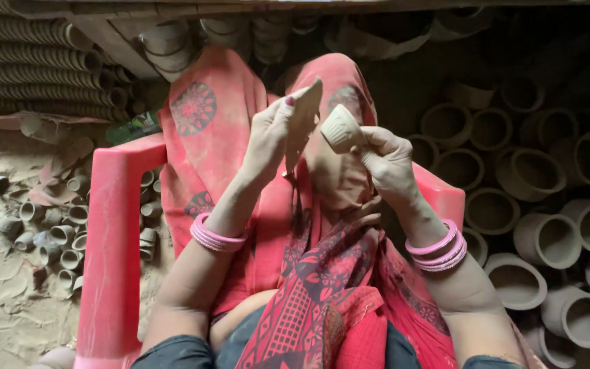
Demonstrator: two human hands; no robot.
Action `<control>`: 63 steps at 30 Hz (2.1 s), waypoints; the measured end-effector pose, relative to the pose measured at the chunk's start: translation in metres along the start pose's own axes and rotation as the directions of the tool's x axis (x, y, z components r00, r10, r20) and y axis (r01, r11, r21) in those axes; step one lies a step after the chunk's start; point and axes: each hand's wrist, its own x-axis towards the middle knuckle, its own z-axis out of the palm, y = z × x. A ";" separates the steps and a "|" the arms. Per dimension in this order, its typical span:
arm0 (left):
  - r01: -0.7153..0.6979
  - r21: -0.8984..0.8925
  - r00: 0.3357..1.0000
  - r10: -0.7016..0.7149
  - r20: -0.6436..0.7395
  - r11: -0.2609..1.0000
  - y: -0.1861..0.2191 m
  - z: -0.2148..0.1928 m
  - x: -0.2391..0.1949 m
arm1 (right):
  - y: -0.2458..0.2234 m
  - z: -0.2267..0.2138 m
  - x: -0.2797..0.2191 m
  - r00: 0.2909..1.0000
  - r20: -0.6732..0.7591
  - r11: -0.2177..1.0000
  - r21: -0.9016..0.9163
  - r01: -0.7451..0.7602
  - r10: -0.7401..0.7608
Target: Manually shaping and finishing small clay pots by hand.
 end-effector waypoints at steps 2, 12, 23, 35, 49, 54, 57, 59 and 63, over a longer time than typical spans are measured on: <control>0.049 0.024 0.995 -0.046 -0.086 0.999 0.002 -0.001 0.000 | -0.007 0.004 -0.001 0.999 -0.016 0.997 -0.062 0.035 -0.036; 0.361 -0.679 0.931 -0.207 0.300 0.640 -0.015 0.020 0.003 | -0.049 0.030 0.000 0.842 0.091 0.641 -0.607 0.470 -0.532; 0.247 -0.748 0.969 -0.184 0.168 0.616 -0.008 0.006 0.006 | -0.046 0.025 -0.001 0.896 0.024 0.777 -0.488 0.397 -0.443; 0.232 -0.620 0.971 -0.142 0.192 0.749 0.009 -0.011 0.001 | -0.012 -0.025 0.008 0.990 -0.023 0.988 0.063 0.140 -0.138; 0.106 -0.511 0.992 -0.130 -0.010 0.853 0.016 -0.014 -0.007 | -0.007 -0.044 0.015 0.937 0.349 0.441 0.838 -0.321 0.019; 0.104 -0.376 0.989 -0.137 -0.062 0.921 0.022 -0.005 -0.012 | -0.010 -0.040 0.017 0.950 0.302 0.440 0.845 -0.305 0.079; 0.062 -0.223 0.995 -0.079 -0.064 0.973 0.029 0.005 -0.022 | -0.011 -0.038 0.015 0.953 0.265 0.429 0.851 -0.303 0.148; -0.006 -0.053 1.000 0.006 -0.001 0.999 0.035 0.014 -0.029 | -0.008 -0.039 0.016 0.954 0.236 0.466 0.834 -0.297 0.185; -0.420 0.456 0.907 0.380 0.182 0.784 0.049 0.050 -0.045 | -0.003 -0.039 0.015 0.959 0.222 0.586 0.759 -0.283 0.177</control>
